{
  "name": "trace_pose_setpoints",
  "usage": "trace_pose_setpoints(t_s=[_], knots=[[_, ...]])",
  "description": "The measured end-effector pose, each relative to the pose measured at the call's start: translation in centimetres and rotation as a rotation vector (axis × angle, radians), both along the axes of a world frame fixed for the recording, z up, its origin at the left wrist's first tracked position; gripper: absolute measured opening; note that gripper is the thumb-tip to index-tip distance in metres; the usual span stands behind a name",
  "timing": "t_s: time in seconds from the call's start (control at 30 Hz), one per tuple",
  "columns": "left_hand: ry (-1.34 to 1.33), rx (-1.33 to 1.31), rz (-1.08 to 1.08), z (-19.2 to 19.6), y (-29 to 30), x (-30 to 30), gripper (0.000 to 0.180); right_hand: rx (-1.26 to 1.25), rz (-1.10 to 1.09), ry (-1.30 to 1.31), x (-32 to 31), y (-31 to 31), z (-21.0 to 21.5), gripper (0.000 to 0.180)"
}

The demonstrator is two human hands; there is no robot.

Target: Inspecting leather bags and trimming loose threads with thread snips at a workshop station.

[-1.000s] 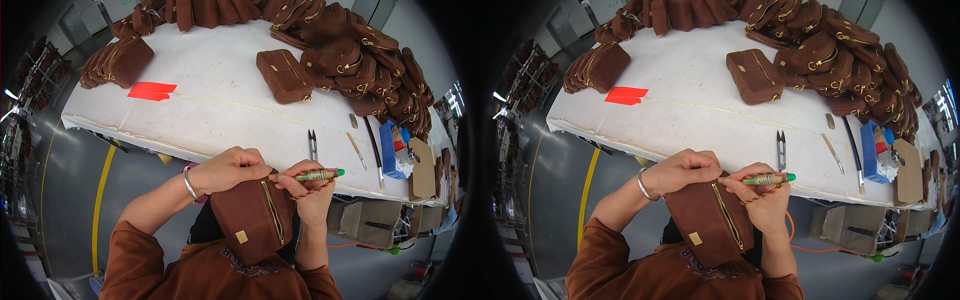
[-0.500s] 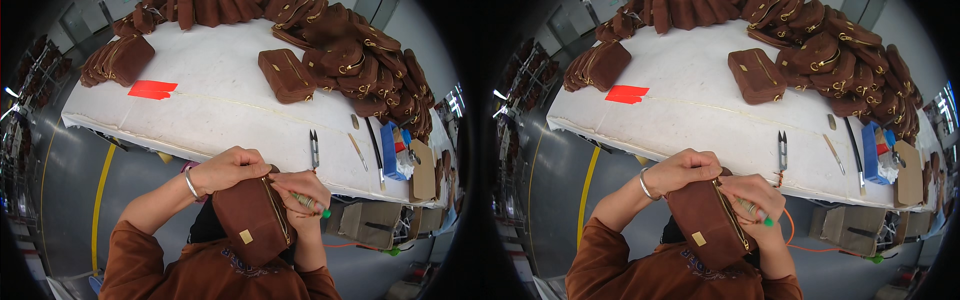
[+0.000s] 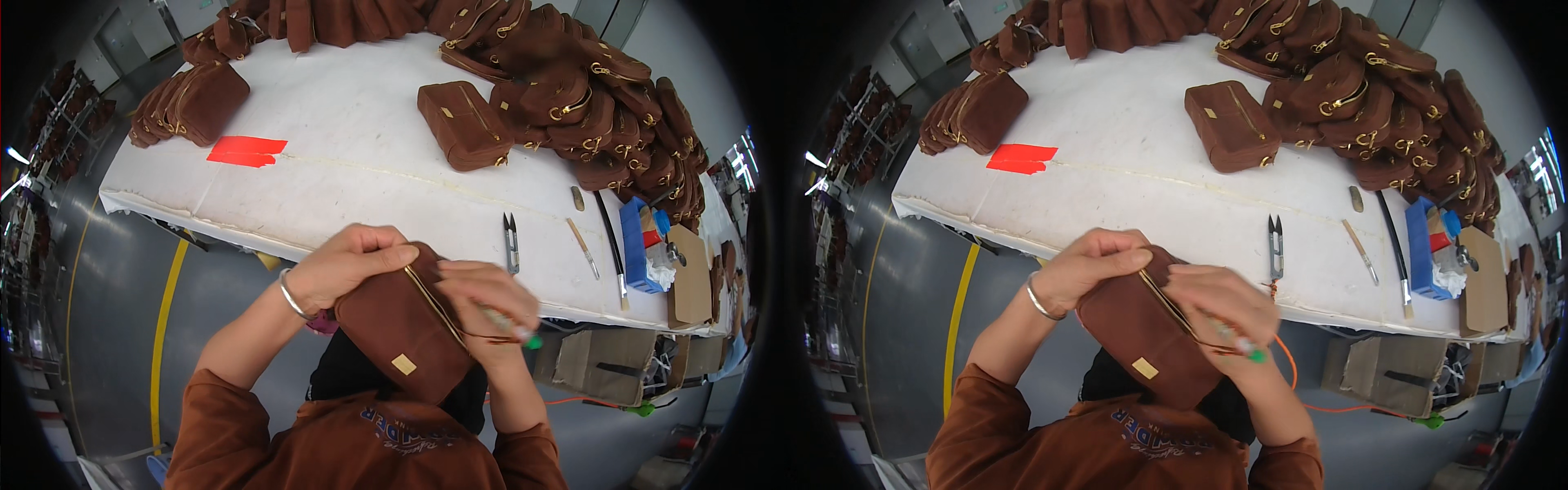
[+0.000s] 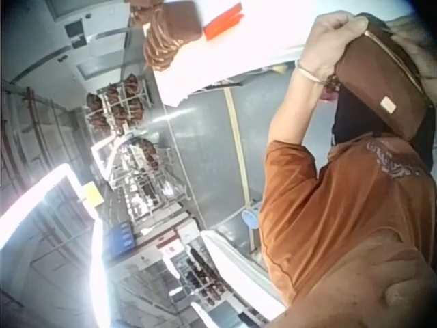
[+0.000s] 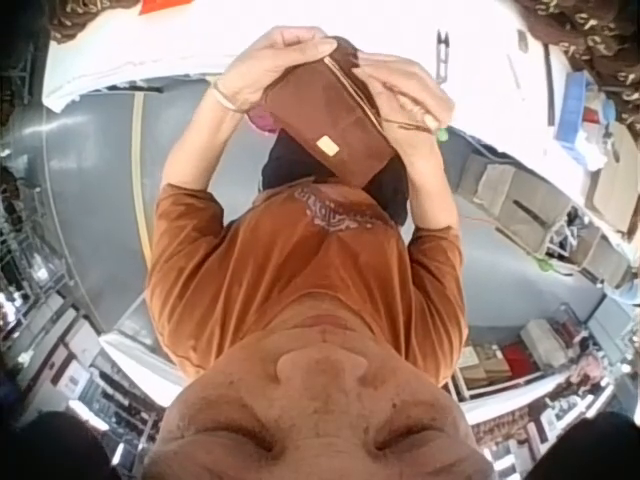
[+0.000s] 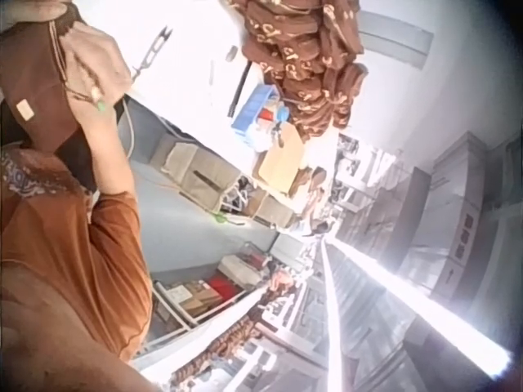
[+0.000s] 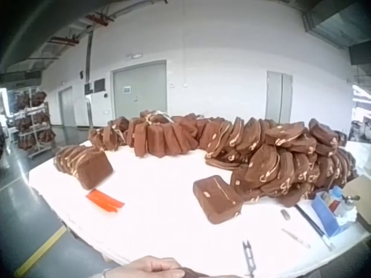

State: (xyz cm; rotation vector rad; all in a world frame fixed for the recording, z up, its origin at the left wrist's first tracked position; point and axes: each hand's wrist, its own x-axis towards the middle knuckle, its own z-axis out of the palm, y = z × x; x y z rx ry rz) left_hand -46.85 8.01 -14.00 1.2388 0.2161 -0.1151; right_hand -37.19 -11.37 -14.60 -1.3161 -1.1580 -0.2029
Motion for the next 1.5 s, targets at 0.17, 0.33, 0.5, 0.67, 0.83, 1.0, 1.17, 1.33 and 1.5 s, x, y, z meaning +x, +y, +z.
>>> trace_pose_setpoints(t_s=[0.17, 0.33, 0.5, 0.67, 0.83, 1.0, 1.17, 1.33, 1.5], knots=[[-0.22, -0.007, 0.243, 3.3, 2.4, -0.8, 0.02, -0.263, -0.638, 0.363, 8.5, -4.2, 0.6, 0.033], [-0.423, 0.388, 0.356, 1.8, 4.8, 0.3, 0.024, -0.691, -1.13, -0.505, 14.6, -8.1, -6.0, 0.04], [-0.408, 0.449, 0.457, 0.1, 5.5, -0.3, 0.023, -0.61, -0.39, 0.412, 6.7, -2.1, -0.1, 0.051], [-0.546, 0.651, 0.553, 0.3, 5.5, 0.4, 0.025, -0.297, 0.067, 0.563, 3.9, 0.8, -0.6, 0.084], [-0.612, 0.85, 0.56, 0.1, 6.4, -0.4, 0.028, -0.351, -0.148, 0.121, 4.6, 1.5, 0.4, 0.088], [-0.337, 0.889, 0.578, -1.6, 4.3, -0.6, 0.029, -0.338, -0.072, 0.187, 4.3, 1.6, -1.6, 0.081], [-0.435, 0.875, 0.554, -2.4, 2.8, -0.9, 0.054, -0.131, 0.15, 0.452, 2.5, 1.9, -1.6, 0.074], [-0.416, 0.388, 0.506, -3.4, 2.3, -1.1, 0.059, -0.171, -0.135, 0.43, 1.9, 2.2, -2.6, 0.071], [-0.468, 0.307, 0.548, -5.1, 3.7, -0.7, 0.053, -0.154, -0.168, 0.142, 0.2, 3.0, -4.0, 0.085]])
